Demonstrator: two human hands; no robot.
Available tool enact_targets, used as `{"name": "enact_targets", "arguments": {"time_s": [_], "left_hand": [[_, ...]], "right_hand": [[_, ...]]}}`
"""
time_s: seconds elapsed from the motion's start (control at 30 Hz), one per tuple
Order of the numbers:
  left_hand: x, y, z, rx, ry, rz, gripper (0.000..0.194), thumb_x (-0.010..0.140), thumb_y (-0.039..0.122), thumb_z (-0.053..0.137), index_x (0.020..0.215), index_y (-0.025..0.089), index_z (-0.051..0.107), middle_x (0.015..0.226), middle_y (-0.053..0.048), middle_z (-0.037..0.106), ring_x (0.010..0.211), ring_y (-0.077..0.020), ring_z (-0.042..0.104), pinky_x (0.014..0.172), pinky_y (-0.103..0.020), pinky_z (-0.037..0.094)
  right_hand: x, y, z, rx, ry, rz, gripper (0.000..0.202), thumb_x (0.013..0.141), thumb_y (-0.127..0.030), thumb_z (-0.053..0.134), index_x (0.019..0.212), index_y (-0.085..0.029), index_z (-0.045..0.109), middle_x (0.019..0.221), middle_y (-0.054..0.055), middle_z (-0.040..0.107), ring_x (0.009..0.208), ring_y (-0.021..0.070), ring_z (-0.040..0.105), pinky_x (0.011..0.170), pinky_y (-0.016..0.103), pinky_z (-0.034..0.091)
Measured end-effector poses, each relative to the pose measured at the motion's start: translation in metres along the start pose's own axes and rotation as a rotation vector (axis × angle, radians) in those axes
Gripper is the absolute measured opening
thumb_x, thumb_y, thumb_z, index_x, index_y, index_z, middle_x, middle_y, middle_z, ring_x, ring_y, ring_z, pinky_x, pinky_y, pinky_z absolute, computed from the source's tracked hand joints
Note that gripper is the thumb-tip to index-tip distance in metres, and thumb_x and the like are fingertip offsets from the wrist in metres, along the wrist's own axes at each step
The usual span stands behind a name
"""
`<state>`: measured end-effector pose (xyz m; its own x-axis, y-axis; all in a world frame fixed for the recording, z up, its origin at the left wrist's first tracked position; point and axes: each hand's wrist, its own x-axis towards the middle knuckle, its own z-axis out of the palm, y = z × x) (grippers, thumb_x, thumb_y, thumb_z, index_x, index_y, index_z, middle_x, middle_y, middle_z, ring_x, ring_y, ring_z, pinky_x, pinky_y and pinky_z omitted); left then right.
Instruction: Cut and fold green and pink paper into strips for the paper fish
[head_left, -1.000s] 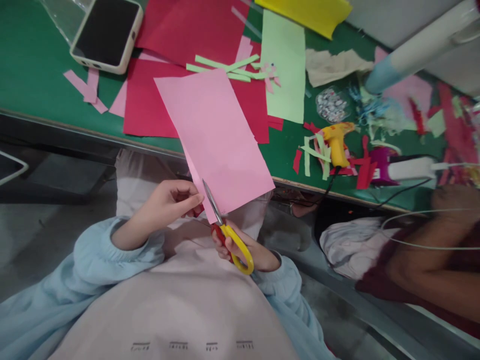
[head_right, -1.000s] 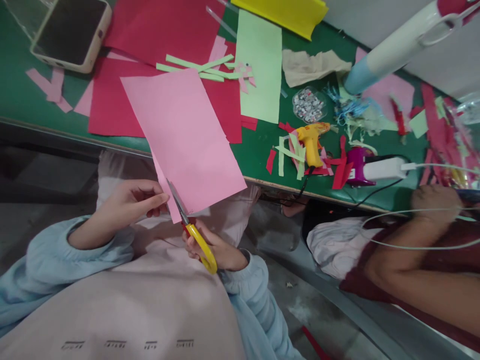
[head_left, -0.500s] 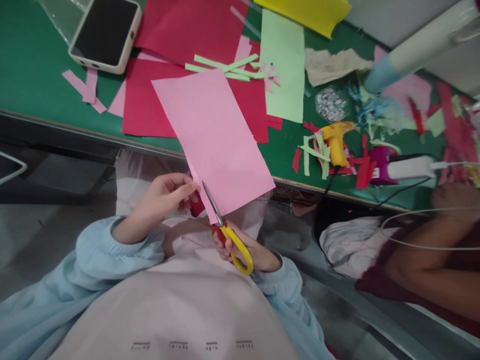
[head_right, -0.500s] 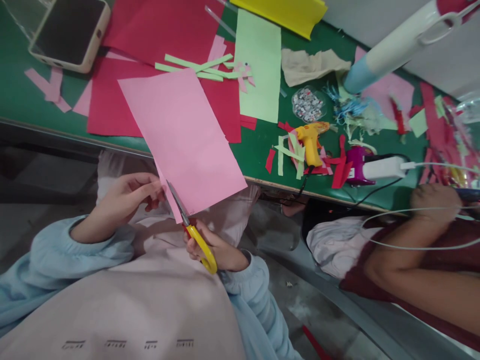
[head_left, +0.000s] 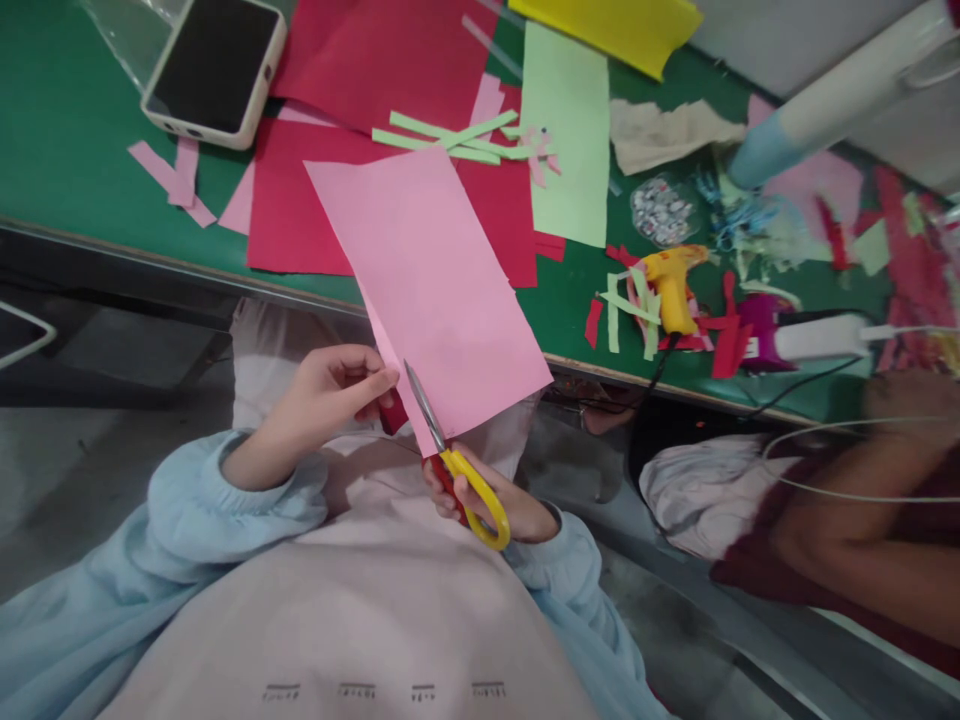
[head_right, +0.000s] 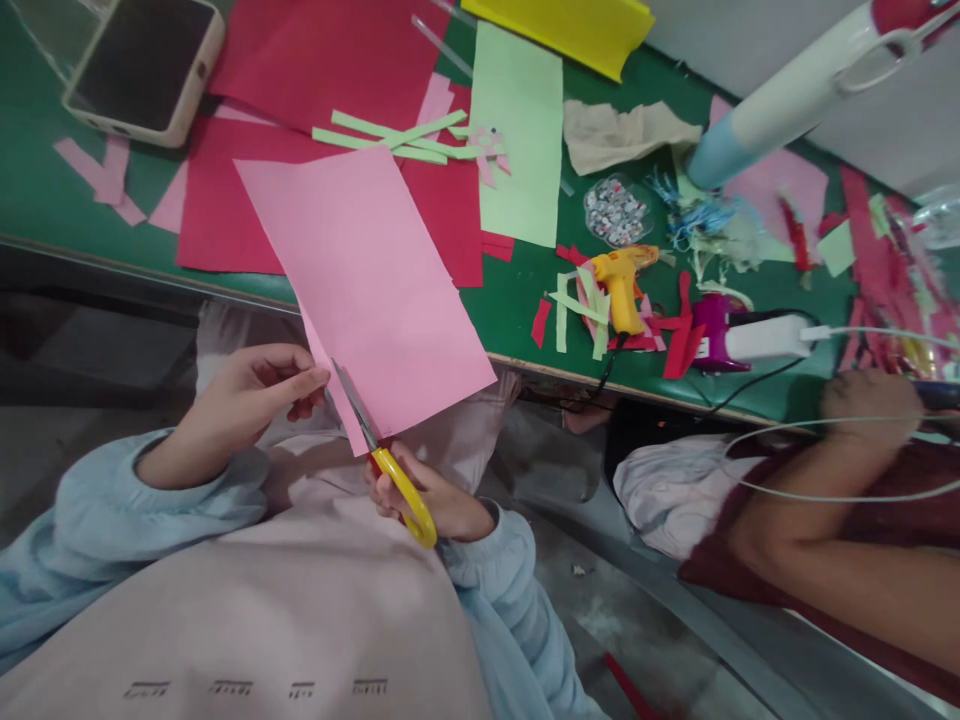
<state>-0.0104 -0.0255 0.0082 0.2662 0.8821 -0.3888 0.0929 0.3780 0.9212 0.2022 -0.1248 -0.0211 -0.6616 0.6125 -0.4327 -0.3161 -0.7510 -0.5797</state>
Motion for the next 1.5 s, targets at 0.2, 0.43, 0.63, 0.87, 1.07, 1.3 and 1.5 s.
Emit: {"name": "enact_targets", "arguments": {"time_s": [0.2,0.43,0.63,0.87,1.07,1.3,1.5], "left_hand": [[0.0001,-0.0004,0.0002,0.004,0.005,-0.005,0.031,0.076,0.04,0.076,0.064,0.015,0.063,0.055,0.0,0.062,0.045,-0.0067,0.051,0.044,-0.017,0.042],[0.0011,-0.0042,-0.0002,0.011,-0.012,-0.007,0.031,0.078,0.041,0.075,0.065,0.016,0.063,0.056,0.0,0.063,0.044,-0.0069,0.052,0.044,-0.017,0.043],[0.0012,-0.0043,0.0004,0.034,-0.028,0.028,0.033,0.079,0.043,0.073,0.063,0.016,0.062,0.054,-0.001,0.062,0.044,-0.0072,0.052,0.043,-0.017,0.042],[0.0009,-0.0049,-0.0012,0.034,-0.025,0.029,0.033,0.079,0.043,0.074,0.064,0.016,0.062,0.054,0.0,0.062,0.044,-0.007,0.051,0.043,-0.016,0.042],[0.0006,-0.0045,-0.0016,0.047,-0.024,0.024,0.033,0.079,0.042,0.074,0.064,0.016,0.062,0.053,0.0,0.06,0.044,-0.0073,0.051,0.043,-0.017,0.042],[-0.0016,0.0005,0.0017,0.086,-0.051,0.032,0.03,0.08,0.04,0.072,0.064,0.016,0.061,0.051,0.002,0.06,0.044,-0.0074,0.052,0.043,-0.016,0.041],[-0.0027,0.0006,0.0025,0.098,-0.045,0.037,0.03,0.08,0.039,0.071,0.064,0.017,0.061,0.052,0.002,0.06,0.044,-0.0075,0.053,0.042,-0.016,0.042]], "right_hand": [[-0.0013,-0.0023,0.0026,0.013,0.014,-0.001,0.046,0.082,-0.058,0.071,0.103,-0.026,0.046,0.089,-0.003,0.037,0.065,0.0054,0.033,0.058,0.025,0.023],[-0.0026,-0.002,0.0012,0.007,0.005,0.027,0.048,0.08,-0.06,0.072,0.104,-0.027,0.045,0.089,-0.003,0.038,0.064,0.0056,0.031,0.059,0.025,0.022],[-0.0022,-0.0004,-0.0002,-0.011,-0.014,0.018,0.05,0.081,-0.061,0.07,0.104,-0.026,0.042,0.09,-0.004,0.037,0.064,0.0048,0.031,0.058,0.023,0.024],[-0.0037,-0.0002,-0.0027,-0.036,-0.025,0.017,0.048,0.084,-0.06,0.067,0.104,-0.025,0.041,0.092,-0.003,0.038,0.065,0.0039,0.033,0.059,0.022,0.026],[-0.0038,0.0002,-0.0004,-0.036,-0.014,0.013,0.048,0.084,-0.06,0.067,0.107,-0.026,0.041,0.091,-0.003,0.039,0.065,0.0046,0.034,0.058,0.022,0.026],[-0.0017,-0.0067,0.0036,-0.027,-0.01,0.041,0.054,0.079,-0.064,0.069,0.099,-0.024,0.04,0.089,-0.003,0.04,0.068,0.0056,0.036,0.059,0.023,0.027],[0.0005,-0.0071,0.0029,-0.029,-0.019,0.03,0.054,0.079,-0.065,0.069,0.101,-0.024,0.042,0.088,-0.003,0.04,0.066,0.005,0.035,0.058,0.023,0.026]]}}
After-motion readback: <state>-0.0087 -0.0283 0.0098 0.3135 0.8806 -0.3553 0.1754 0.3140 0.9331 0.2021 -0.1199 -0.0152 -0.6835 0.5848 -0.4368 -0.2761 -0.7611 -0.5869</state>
